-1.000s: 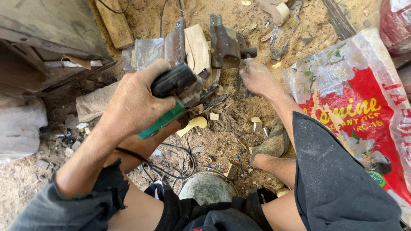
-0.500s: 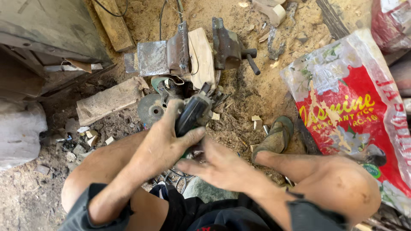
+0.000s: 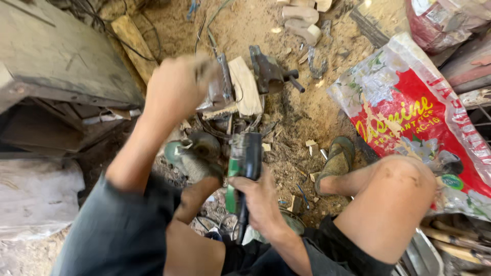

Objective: The person uses a jigsaw to cut a piece of wood clamped in a vise, then uses a chisel to refine the shape. The person repeatedly adjusts the wood and continues cutting and chiseling to shape the piece.

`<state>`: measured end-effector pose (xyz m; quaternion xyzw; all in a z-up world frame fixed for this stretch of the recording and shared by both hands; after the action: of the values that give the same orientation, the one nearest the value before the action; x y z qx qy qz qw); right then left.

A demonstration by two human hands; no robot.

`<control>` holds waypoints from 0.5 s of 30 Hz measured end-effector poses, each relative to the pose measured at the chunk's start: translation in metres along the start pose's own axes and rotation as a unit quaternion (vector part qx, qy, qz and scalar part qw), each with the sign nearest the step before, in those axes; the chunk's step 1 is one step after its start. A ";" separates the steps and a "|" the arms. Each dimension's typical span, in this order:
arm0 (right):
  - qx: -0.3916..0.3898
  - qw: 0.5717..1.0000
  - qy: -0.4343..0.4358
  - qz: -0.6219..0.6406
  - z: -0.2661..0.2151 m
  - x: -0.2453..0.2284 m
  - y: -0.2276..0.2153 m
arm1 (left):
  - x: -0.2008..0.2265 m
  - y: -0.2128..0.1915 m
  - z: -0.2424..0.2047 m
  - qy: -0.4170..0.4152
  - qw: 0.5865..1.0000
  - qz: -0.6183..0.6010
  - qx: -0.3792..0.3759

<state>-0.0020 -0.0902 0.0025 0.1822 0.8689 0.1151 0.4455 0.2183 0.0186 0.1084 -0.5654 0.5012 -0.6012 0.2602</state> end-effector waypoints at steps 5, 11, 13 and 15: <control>0.125 0.987 0.085 -0.045 -0.007 0.018 -0.045 | -0.048 0.091 0.113 -0.054 0.995 -0.060 -0.055; 0.277 0.953 0.077 -0.091 -0.010 -0.011 -0.065 | -0.050 0.189 0.164 0.091 0.988 -0.075 -0.105; 0.275 0.947 0.097 -0.136 -0.013 -0.021 -0.062 | -0.050 0.190 0.166 0.132 0.983 -0.092 -0.089; 0.284 0.937 0.124 -0.158 -0.020 -0.026 -0.047 | -0.050 0.177 0.164 0.179 0.977 -0.103 -0.055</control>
<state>-0.0148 -0.1447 0.0155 0.1462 0.9314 -0.1870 0.2760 0.3387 -0.0518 -0.0949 -0.5111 0.5108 -0.6876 0.0712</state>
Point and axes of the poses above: each hand's wrist, its own z-axis towards the middle knuckle, its own y-axis out of the palm, x = y × z, the point moved 7 cm from there along z, towards the middle knuckle, and after that the axes turned 8 degrees about -z, right-handed, at the moved point
